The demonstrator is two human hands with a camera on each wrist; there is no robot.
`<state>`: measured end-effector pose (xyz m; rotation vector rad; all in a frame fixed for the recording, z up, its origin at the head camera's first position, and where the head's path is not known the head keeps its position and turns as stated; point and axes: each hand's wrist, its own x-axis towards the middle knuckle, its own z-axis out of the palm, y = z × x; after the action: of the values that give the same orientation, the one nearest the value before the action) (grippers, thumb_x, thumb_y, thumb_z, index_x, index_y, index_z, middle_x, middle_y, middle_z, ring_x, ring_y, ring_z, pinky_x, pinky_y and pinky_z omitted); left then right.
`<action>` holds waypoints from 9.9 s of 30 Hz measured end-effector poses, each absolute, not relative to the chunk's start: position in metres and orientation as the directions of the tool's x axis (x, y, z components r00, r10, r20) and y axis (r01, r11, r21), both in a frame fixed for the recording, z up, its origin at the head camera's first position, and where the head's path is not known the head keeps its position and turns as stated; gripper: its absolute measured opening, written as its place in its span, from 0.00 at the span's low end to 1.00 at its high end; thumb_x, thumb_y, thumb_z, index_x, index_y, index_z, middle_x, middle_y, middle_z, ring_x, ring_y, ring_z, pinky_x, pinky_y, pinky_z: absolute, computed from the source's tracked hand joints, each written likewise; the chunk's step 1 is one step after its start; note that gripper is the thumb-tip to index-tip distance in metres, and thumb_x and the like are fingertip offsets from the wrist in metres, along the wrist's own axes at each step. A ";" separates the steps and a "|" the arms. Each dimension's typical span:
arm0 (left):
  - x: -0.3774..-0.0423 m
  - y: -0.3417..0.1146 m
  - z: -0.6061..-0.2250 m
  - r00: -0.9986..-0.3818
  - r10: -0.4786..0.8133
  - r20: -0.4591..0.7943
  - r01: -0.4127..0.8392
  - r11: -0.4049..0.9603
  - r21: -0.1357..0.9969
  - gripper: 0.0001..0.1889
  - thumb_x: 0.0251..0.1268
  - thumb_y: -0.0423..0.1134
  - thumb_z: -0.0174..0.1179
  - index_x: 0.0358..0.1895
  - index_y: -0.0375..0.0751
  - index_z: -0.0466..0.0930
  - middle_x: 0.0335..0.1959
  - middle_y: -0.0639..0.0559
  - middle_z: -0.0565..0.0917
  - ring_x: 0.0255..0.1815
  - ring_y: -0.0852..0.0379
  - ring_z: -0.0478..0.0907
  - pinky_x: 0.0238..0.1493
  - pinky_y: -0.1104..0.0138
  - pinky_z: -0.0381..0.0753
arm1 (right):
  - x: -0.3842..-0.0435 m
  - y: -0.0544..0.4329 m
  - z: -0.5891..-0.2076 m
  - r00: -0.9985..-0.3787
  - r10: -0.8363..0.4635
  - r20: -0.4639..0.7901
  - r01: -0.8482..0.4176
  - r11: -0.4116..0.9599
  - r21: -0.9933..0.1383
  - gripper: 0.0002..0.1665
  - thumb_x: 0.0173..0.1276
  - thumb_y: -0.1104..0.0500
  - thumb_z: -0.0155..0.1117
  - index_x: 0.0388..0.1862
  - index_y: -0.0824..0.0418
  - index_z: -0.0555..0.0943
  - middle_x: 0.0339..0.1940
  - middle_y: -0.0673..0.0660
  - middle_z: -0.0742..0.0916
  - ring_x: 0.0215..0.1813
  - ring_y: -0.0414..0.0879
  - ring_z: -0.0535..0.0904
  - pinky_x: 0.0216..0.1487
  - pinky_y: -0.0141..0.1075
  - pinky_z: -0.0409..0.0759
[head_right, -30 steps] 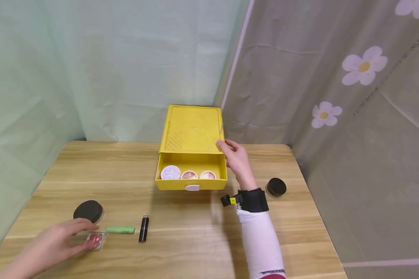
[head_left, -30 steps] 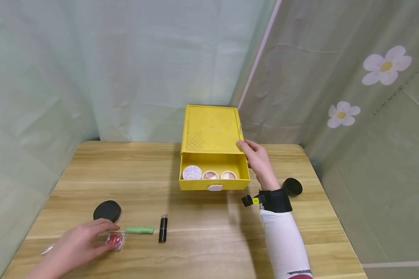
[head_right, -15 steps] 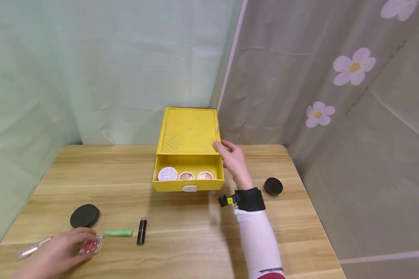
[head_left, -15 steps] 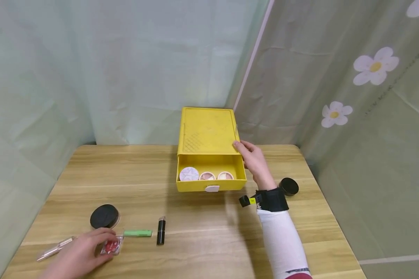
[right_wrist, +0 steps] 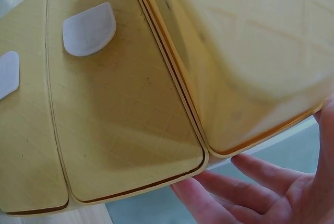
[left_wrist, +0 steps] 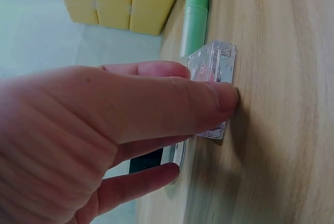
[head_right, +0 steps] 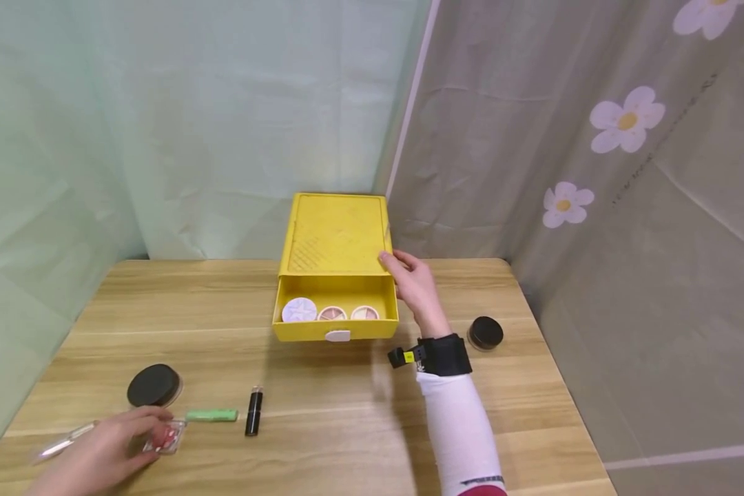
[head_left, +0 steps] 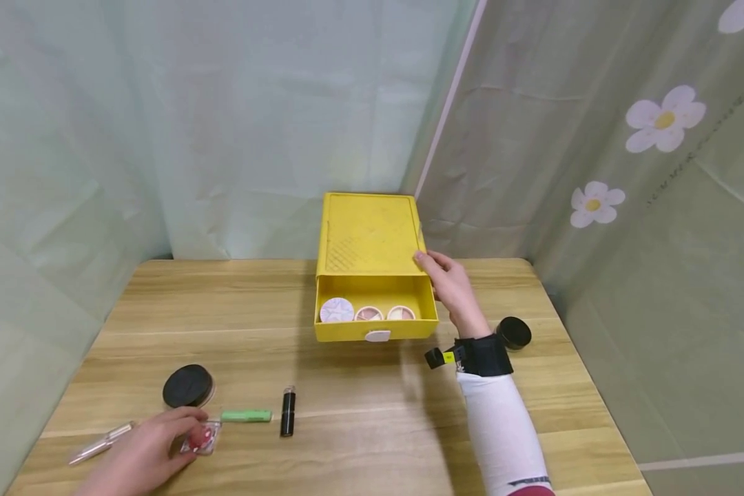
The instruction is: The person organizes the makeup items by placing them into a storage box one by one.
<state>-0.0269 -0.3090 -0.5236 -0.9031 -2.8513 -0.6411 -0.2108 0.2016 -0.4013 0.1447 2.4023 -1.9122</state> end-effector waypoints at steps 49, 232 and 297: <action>-0.058 -0.283 -0.480 -0.726 0.513 0.457 0.683 0.613 0.398 0.26 0.62 0.53 0.79 0.57 0.40 0.90 0.54 0.59 0.82 0.45 0.64 0.81 0.49 0.84 0.75 | -0.212 0.201 -0.402 -0.994 0.053 -0.100 0.109 0.212 -0.971 0.48 0.75 0.32 0.67 0.81 0.60 0.72 0.75 0.61 0.79 0.69 0.58 0.79 0.64 0.58 0.81; -0.110 -0.047 -0.443 -0.873 0.482 0.073 0.132 0.088 0.987 0.14 0.80 0.38 0.65 0.54 0.29 0.89 0.44 0.42 0.92 0.42 0.48 0.92 0.47 0.57 0.90 | -0.220 0.202 -0.407 -0.995 0.052 -0.089 0.099 0.230 -0.968 0.49 0.75 0.30 0.63 0.82 0.60 0.70 0.74 0.63 0.79 0.67 0.58 0.81 0.63 0.56 0.83; -0.170 -0.025 -0.437 -0.916 0.338 -0.215 -0.324 -0.310 0.894 0.32 0.80 0.56 0.63 0.64 0.25 0.80 0.53 0.31 0.89 0.51 0.47 0.90 0.58 0.56 0.86 | -0.223 0.207 -0.403 -0.993 0.062 -0.104 0.115 0.196 -0.974 0.39 0.72 0.36 0.72 0.68 0.62 0.77 0.55 0.59 0.82 0.46 0.50 0.79 0.54 0.54 0.87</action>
<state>-0.1701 -0.0250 -0.4375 -0.0221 -1.9983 -2.9385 -0.2231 0.2066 -0.4034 0.1774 2.3969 -1.9580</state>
